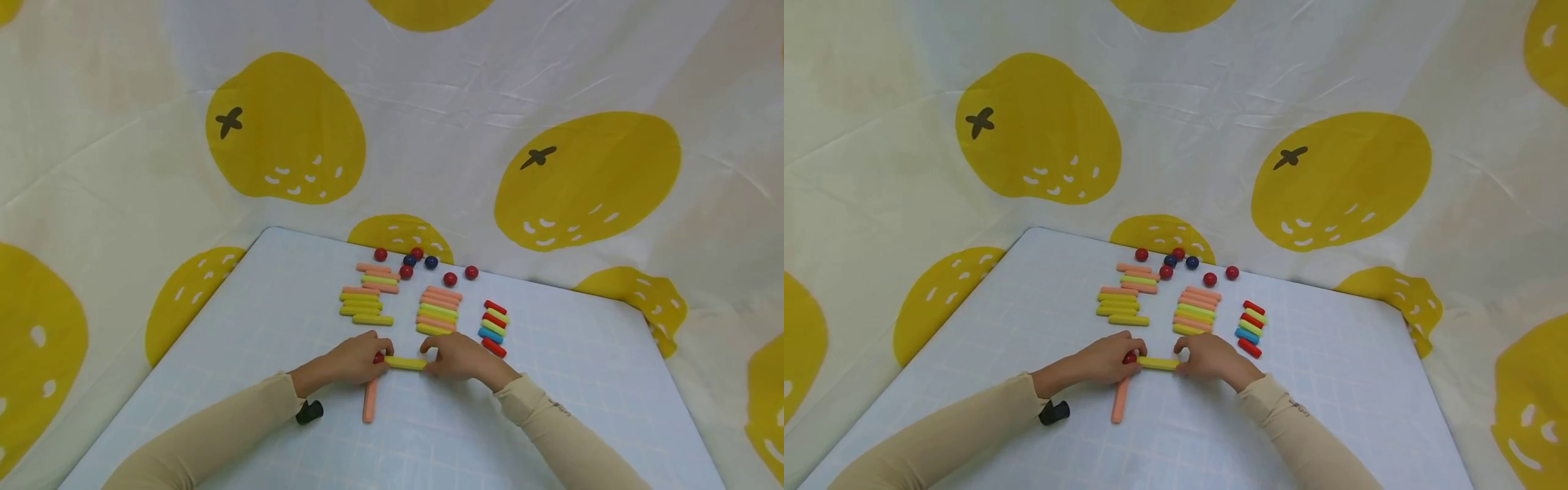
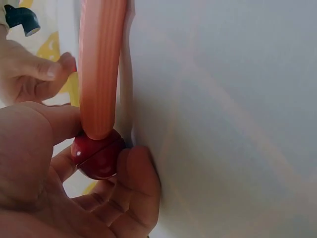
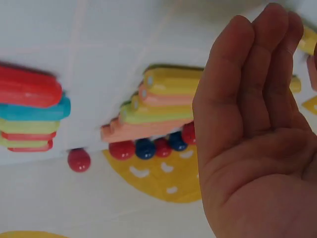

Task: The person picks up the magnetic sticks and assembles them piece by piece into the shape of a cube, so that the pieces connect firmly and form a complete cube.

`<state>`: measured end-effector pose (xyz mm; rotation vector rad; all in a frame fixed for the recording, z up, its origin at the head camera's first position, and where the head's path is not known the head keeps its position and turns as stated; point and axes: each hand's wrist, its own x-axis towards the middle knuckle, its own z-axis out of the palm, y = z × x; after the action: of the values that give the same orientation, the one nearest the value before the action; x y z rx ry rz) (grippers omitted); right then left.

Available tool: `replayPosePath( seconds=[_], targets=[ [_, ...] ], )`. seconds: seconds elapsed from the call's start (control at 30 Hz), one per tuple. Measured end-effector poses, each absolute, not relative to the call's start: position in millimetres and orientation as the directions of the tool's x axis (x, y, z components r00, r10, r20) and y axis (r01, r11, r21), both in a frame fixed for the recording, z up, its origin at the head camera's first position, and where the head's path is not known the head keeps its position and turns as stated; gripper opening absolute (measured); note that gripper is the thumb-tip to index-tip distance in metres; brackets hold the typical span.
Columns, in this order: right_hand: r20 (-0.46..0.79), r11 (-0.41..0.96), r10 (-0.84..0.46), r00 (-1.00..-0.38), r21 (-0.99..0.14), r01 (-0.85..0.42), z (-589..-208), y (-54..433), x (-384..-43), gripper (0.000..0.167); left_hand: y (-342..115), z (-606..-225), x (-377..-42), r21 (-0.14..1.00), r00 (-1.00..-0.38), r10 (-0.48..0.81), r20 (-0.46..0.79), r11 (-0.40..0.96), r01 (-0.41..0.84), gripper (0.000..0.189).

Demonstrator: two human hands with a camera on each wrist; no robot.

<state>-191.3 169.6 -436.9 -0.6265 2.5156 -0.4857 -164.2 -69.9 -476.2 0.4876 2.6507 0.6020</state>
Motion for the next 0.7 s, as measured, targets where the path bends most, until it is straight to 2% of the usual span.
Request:
replayPosePath(
  seconds=[0.33, 0.53, 0.7],
  targets=[
    [-0.326, 0.819, -0.368, -0.871, -0.557, -0.138, -404.9, 191.8, -240.4, 0.053, -74.1, -476.0, -166.6, 0.483, -0.872, 0.390, -0.297, 0.849, 0.215, 0.021],
    [-0.278, 0.764, -0.267, -0.923, -0.645, -0.027, -411.3, 203.1, -277.1, 0.059, -75.1, -477.6, -167.3, 0.493, -0.870, 0.387, -0.306, 0.846, 0.203, 0.020],
    [-0.313, 0.720, -0.189, -0.931, -0.689, 0.085, -421.5, 208.8, -299.4, 0.061, -74.6, -481.5, -164.2, 0.509, -0.863, 0.412, -0.291, 0.831, 0.225, 0.021]
  ],
)
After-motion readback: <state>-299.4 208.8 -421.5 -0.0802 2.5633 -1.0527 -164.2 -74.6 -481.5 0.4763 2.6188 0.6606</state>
